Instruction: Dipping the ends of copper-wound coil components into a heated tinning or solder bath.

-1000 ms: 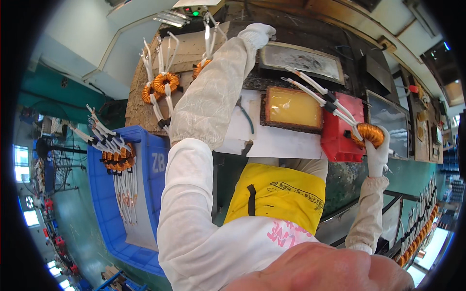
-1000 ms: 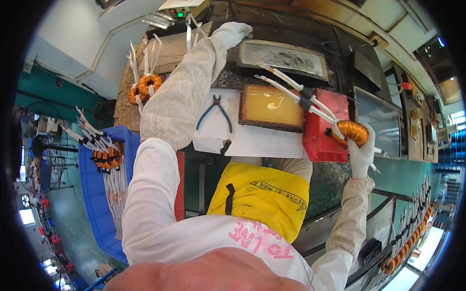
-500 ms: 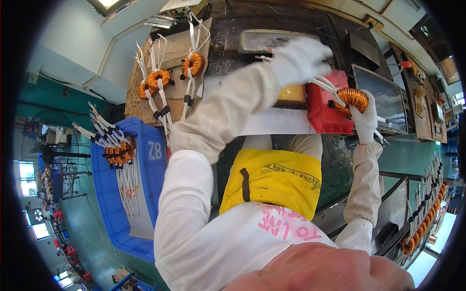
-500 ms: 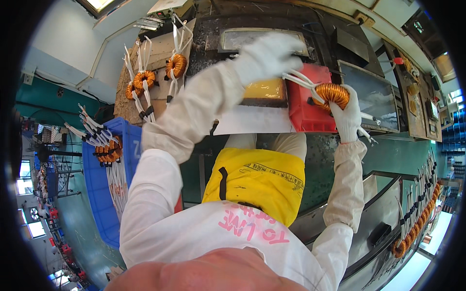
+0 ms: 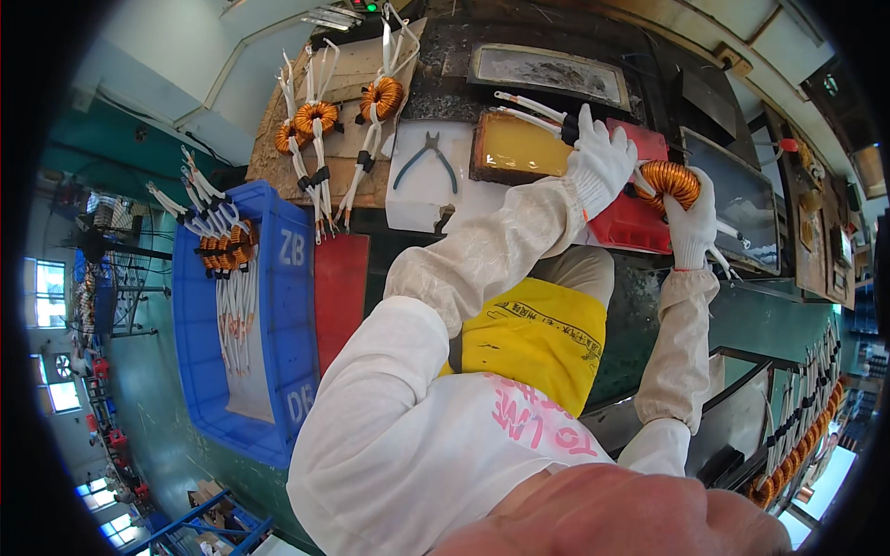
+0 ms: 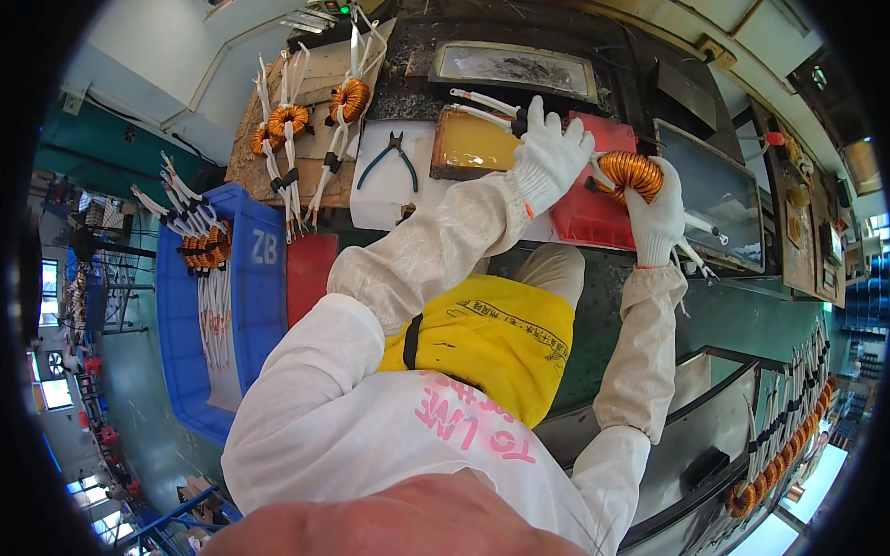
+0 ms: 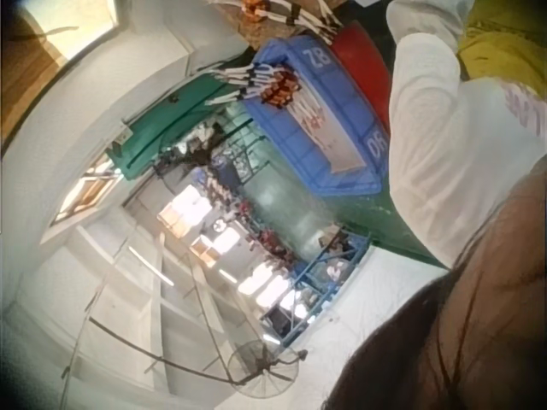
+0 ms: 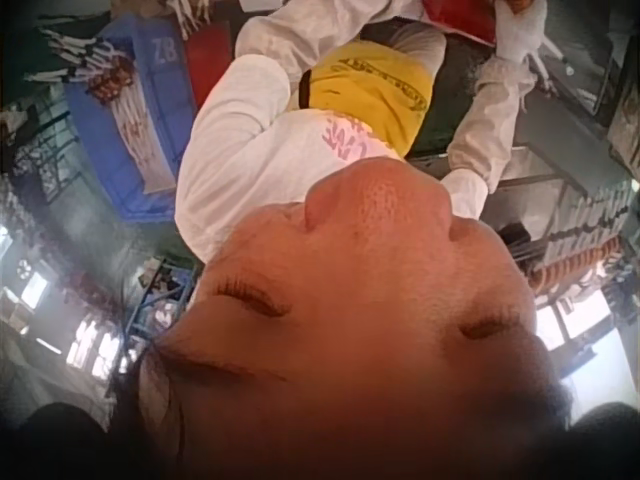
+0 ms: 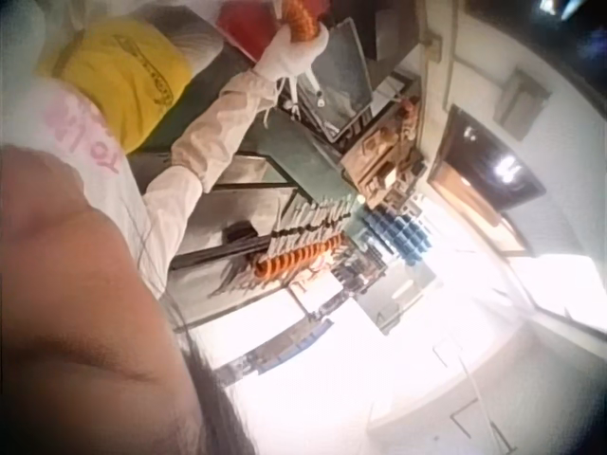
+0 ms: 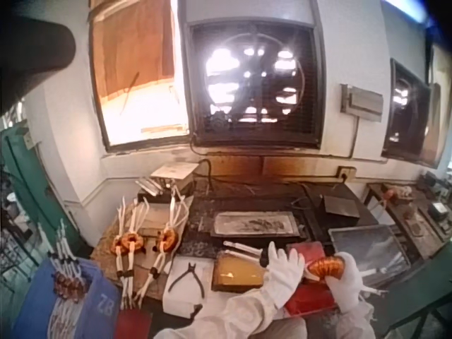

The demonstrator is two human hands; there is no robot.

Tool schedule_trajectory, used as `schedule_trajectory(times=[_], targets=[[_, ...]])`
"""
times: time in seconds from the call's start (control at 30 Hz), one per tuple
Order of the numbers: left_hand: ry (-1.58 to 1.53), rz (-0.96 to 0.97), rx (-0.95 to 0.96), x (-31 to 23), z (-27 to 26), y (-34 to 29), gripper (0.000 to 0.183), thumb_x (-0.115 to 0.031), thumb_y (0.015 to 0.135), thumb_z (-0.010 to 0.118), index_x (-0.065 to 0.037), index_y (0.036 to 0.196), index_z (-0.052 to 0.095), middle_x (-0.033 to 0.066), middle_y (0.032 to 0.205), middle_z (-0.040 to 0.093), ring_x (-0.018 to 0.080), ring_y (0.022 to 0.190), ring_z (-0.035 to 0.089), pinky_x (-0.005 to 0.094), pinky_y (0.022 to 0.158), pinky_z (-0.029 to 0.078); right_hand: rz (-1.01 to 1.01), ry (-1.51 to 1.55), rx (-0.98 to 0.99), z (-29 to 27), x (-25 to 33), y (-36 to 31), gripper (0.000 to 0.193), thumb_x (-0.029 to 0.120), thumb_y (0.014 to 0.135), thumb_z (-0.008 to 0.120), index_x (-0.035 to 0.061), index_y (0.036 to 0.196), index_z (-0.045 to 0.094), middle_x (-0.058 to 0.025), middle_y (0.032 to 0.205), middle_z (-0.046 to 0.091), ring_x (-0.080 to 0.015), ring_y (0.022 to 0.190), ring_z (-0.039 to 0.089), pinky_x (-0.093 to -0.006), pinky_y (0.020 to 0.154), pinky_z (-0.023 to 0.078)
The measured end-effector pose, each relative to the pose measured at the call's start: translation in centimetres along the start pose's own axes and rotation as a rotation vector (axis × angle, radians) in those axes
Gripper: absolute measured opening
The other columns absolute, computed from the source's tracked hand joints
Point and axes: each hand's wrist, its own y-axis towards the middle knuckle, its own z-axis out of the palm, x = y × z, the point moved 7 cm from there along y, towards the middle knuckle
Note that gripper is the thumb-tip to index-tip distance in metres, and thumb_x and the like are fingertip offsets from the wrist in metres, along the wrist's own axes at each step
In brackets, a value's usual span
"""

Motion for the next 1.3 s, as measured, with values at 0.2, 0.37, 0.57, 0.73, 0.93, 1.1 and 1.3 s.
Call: schedule_trajectory(times=[0.2, 0.37, 0.57, 0.73, 0.93, 1.1, 1.3], targets=[[-0.204, -0.062, -0.042, 0.3, -0.3, -0.7, 0.040, -0.015, 0.089, 0.059, -0.009, 0.128, 0.055, 0.0117, 0.127, 0.060, 0.0315, 0.102, 0.061, 0.0652, 0.103, 0.032, -0.013, 0.019, -0.001, 0.3, -0.3, 0.2, 0.052, 0.002, 0.078, 0.073, 0.0065, 0.127, 0.056, -0.0115, 0.118, 0.064, -0.0253, 0.107, 0.065, -0.0336, 0.095, 0.051], [-0.199, -0.061, -0.095, 0.2, 0.4, -0.9, 0.038, -0.016, 0.090, 0.058, -0.009, 0.127, 0.055, 0.0116, 0.123, 0.060, 0.0309, 0.101, 0.062, 0.0624, 0.100, 0.036, -0.032, 0.022, 0.021, 0.6, -0.6, 0.4, 0.052, -0.001, 0.080, 0.070, 0.0047, 0.129, 0.054, -0.0111, 0.116, 0.064, -0.0220, 0.106, 0.065, -0.0319, 0.095, 0.051], [-0.218, -0.074, -0.133, 0.2, 0.8, -0.9, 0.026, -0.017, 0.089, 0.057, -0.010, 0.114, 0.058, 0.0091, 0.105, 0.061, 0.0288, 0.092, 0.063, 0.0572, 0.095, 0.039, 0.018, 0.020, 0.024, 0.7, -1.0, 0.6, 0.052, -0.001, 0.080, 0.070, 0.0051, 0.129, 0.054, -0.0106, 0.116, 0.065, -0.0215, 0.105, 0.066, -0.0322, 0.096, 0.051], [-0.260, -0.076, -0.170, 0.4, 0.8, -1.2, 0.020, -0.018, 0.088, 0.058, -0.011, 0.107, 0.058, 0.0075, 0.095, 0.060, 0.0267, 0.084, 0.063, 0.0503, 0.087, 0.041, 0.025, 0.038, 0.003, 0.7, -1.3, 0.4, 0.053, 0.007, 0.078, 0.075, 0.0107, 0.128, 0.058, -0.0108, 0.117, 0.067, -0.0263, 0.107, 0.067, -0.0352, 0.093, 0.052], [-0.270, -0.080, -0.185, 0.4, 1.1, -1.1, 0.021, -0.018, 0.087, 0.059, -0.012, 0.107, 0.058, 0.0068, 0.095, 0.060, 0.0257, 0.084, 0.063, 0.0472, 0.084, 0.041, 0.011, 0.058, 0.001, 0.7, -1.4, 0.5, 0.053, 0.007, 0.078, 0.074, 0.0105, 0.128, 0.057, -0.0111, 0.117, 0.067, -0.0266, 0.106, 0.067, -0.0353, 0.093, 0.052], [-0.290, -0.094, -0.229, 0.4, 1.1, -1.3, 0.021, -0.018, 0.085, 0.059, -0.012, 0.106, 0.057, 0.0060, 0.093, 0.059, 0.0254, 0.082, 0.063, 0.0463, 0.082, 0.041, 0.000, 0.066, -0.001, 0.9, -1.8, 0.5, 0.054, 0.007, 0.077, 0.075, 0.0100, 0.128, 0.057, -0.0115, 0.117, 0.066, -0.0267, 0.107, 0.067, -0.0351, 0.094, 0.051], [-0.294, -0.090, -0.247, 0.4, 1.0, -1.5, 0.021, -0.018, 0.085, 0.059, -0.013, 0.105, 0.057, 0.0059, 0.092, 0.059, 0.0251, 0.081, 0.062, 0.0461, 0.082, 0.041, 0.010, 0.068, 0.005, 0.9, -1.8, 0.5, 0.054, 0.007, 0.078, 0.075, 0.0100, 0.128, 0.057, -0.0111, 0.117, 0.066, -0.0267, 0.107, 0.066, -0.0352, 0.094, 0.051]])
